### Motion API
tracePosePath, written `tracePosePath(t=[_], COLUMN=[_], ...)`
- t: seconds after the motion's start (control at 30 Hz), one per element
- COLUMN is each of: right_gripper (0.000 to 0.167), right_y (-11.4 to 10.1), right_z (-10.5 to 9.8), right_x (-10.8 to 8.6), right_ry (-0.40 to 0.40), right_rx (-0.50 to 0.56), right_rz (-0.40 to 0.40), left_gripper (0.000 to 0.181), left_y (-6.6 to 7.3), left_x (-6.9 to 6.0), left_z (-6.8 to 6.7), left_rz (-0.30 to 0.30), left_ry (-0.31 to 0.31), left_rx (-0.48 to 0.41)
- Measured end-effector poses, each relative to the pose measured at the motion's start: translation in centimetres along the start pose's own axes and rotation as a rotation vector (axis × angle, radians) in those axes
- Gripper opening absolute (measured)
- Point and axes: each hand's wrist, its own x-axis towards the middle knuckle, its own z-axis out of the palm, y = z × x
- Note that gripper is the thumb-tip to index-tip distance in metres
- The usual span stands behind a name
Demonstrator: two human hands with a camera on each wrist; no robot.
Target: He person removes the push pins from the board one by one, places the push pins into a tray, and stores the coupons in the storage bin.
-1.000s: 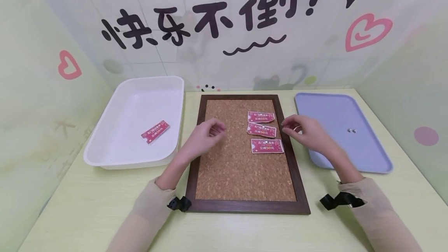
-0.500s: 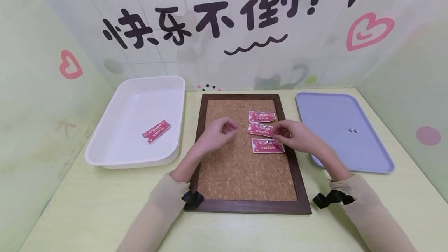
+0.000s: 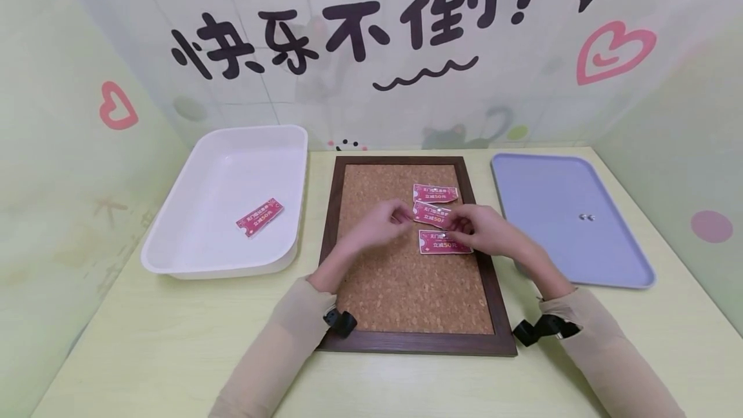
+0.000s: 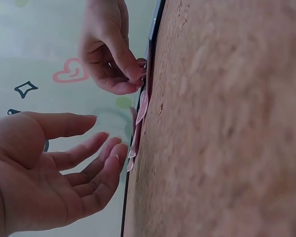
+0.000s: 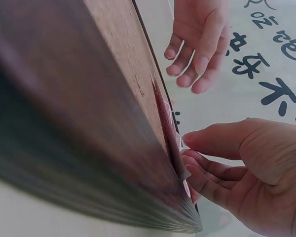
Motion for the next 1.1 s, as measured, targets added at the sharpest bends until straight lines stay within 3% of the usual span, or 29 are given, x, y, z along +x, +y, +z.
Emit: tracePosePath(t=[0.17, 0.4, 0.67, 1.1], right_gripper=[0.006, 0.007, 0.006, 0.005], right_y=[0.1, 0.3, 0.4, 0.3], right_z=[0.0, 0.1, 0.2, 0.4], right_x=[0.0, 0.2, 0.4, 0.8], right_ry=[-0.019, -0.036, -0.037, -0.026], right_rx=[0.006, 0.01, -0.008, -0.032], right_rz=[0.015, 0.02, 0.023, 0.042], left_gripper=[0.02, 0.021, 0.019, 0.012], left_y=[0.2, 0.4, 0.7, 0.9], left_x=[0.4, 0.8, 1.2, 1.4], left_z=[0.6, 1.2, 1.5, 1.8], left_rz=[-0.001, -0.066, -0.099, -0.142], left_ry=[-0.036, -0.058, -0.083, -0.087], left_rx=[0.028, 0.063, 0.068, -0.051])
